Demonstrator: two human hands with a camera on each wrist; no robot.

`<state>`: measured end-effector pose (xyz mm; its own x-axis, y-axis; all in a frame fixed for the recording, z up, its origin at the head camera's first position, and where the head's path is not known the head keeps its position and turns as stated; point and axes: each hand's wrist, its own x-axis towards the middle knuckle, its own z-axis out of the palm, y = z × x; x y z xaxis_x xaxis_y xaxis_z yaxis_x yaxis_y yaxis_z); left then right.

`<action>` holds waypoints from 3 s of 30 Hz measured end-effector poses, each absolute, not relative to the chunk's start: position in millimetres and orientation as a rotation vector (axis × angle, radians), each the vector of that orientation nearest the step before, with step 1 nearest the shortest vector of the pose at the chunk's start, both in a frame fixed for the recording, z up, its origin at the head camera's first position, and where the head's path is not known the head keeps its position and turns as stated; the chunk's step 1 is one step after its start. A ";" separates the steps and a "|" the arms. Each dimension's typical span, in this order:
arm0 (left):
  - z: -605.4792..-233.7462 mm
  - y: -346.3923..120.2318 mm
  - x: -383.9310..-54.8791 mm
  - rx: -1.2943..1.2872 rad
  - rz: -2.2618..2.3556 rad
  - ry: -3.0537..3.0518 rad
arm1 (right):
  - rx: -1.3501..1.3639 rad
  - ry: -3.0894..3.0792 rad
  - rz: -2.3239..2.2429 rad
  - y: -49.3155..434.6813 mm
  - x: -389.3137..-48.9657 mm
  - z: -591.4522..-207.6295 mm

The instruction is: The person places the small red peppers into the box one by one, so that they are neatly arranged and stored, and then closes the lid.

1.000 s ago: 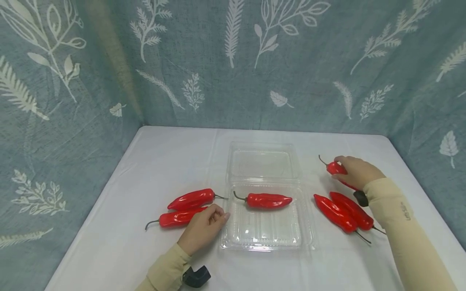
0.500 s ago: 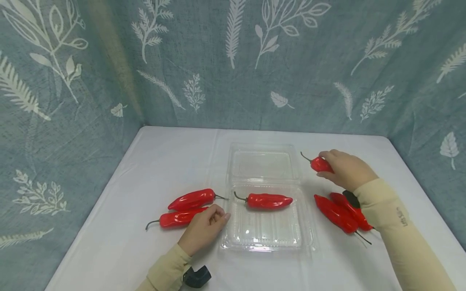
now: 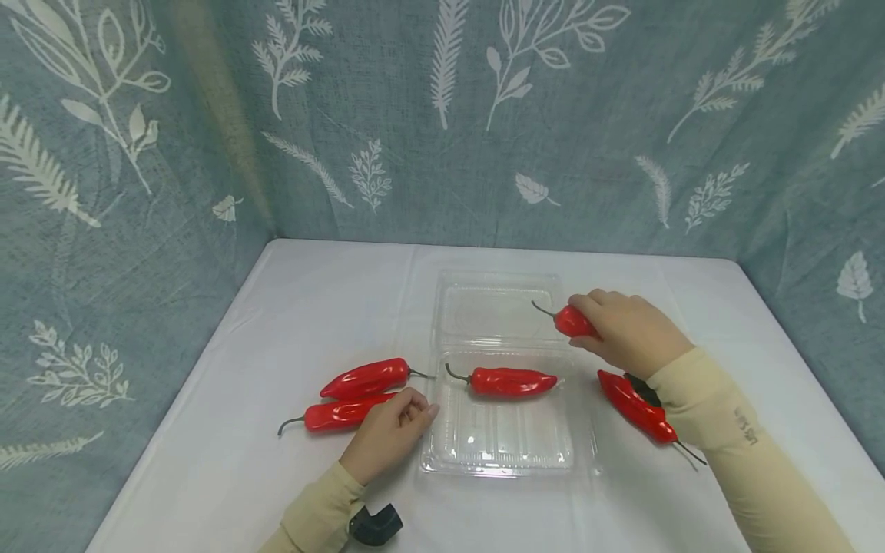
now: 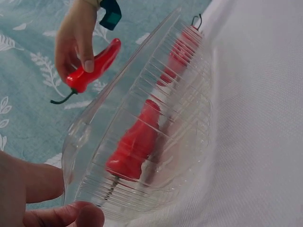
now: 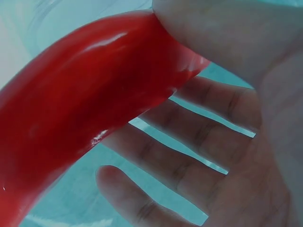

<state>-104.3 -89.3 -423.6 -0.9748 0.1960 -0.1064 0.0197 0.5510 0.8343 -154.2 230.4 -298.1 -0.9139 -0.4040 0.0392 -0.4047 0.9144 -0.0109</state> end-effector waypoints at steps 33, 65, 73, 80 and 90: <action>-423.6 -90.4 -106.9 0.192 1.385 2.603 | 1.114 -2.825 -0.060 143.8 -138.5 -345.9; -423.5 -89.5 -108.8 0.204 1.392 2.614 | 1.297 -2.801 -0.209 127.2 -141.6 -369.3; -423.2 -89.4 -108.3 0.208 1.403 2.612 | 1.299 -2.856 -0.257 124.2 -140.4 -371.3; -423.6 -89.7 -108.0 0.216 1.399 2.617 | 1.327 -2.861 -0.282 122.7 -139.8 -374.7; -424.1 -89.9 -108.6 0.203 1.395 2.610 | 1.320 -2.798 -0.285 123.2 -140.3 -382.2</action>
<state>-108.6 -89.9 -424.1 -0.9753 0.2018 -0.0899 0.0373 0.5518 0.8331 -140.3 123.2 -382.2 -0.6385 -0.7682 -0.0463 -0.7617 0.6223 0.1804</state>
